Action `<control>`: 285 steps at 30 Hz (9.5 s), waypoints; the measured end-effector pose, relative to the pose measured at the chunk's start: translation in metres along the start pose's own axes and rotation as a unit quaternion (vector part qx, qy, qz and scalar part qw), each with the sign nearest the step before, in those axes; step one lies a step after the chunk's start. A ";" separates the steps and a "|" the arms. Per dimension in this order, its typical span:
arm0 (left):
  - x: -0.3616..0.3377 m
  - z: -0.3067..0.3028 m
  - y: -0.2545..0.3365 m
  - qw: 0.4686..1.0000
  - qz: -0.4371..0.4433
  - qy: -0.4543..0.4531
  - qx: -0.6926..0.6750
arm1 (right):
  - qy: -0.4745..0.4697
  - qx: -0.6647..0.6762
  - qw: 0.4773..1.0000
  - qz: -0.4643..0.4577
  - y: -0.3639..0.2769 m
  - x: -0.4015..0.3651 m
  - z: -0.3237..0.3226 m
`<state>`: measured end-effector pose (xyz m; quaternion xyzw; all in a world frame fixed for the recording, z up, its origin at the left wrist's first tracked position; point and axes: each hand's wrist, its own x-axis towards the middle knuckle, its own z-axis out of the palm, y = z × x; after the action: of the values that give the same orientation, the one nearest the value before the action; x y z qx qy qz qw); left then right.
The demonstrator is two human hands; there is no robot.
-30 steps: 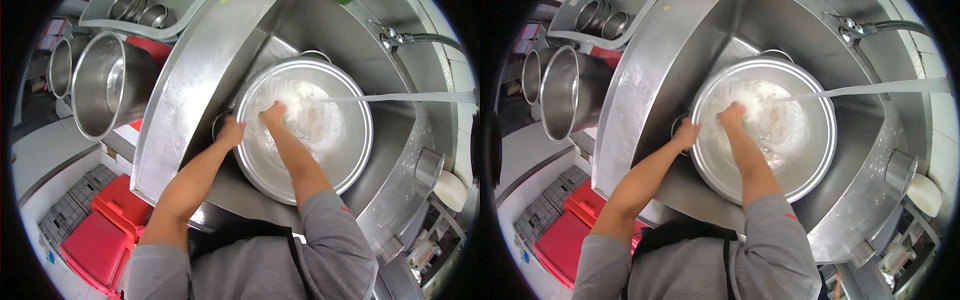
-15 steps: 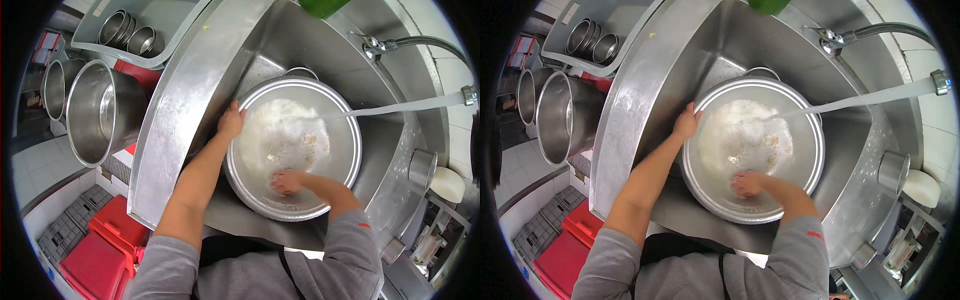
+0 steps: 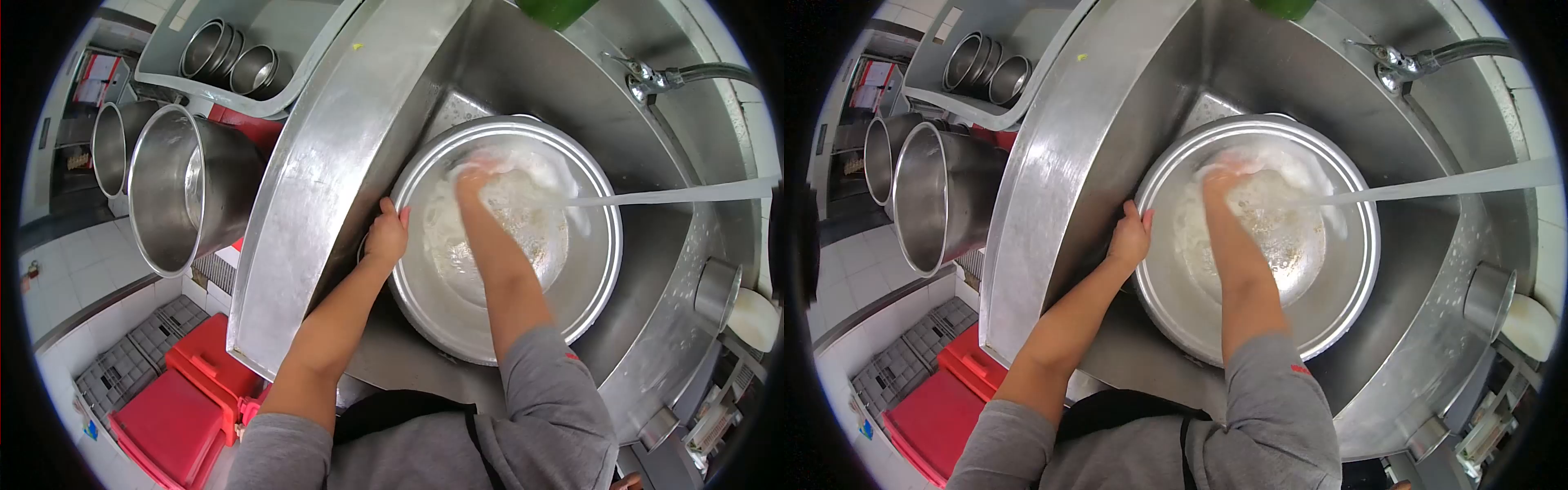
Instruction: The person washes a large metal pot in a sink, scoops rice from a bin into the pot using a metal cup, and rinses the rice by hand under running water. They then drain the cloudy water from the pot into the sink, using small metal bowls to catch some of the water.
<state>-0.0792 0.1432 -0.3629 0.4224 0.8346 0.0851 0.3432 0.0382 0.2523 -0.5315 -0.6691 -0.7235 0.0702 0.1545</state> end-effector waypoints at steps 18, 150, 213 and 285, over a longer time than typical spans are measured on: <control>-0.038 -0.031 0.017 0.912 0.150 -0.156 0.349 | -0.477 0.180 0.757 -0.408 0.108 -0.162 -0.173; -0.001 0.015 -0.006 0.996 -0.001 0.034 -0.085 | -0.188 -0.056 0.889 -0.414 -0.010 0.125 -0.153; -0.096 -0.070 0.045 0.685 0.007 -0.055 -0.727 | 0.269 0.247 0.930 -0.040 0.155 -0.052 -0.473; -0.016 0.023 -0.006 0.987 -0.118 0.067 -0.083 | -0.461 0.129 0.827 -0.296 0.084 -0.169 -0.166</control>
<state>-0.0618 0.1235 -0.3746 0.2840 0.8898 0.1410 0.3281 0.1797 0.0755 -0.4228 -0.2863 -0.8584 0.4141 -0.0982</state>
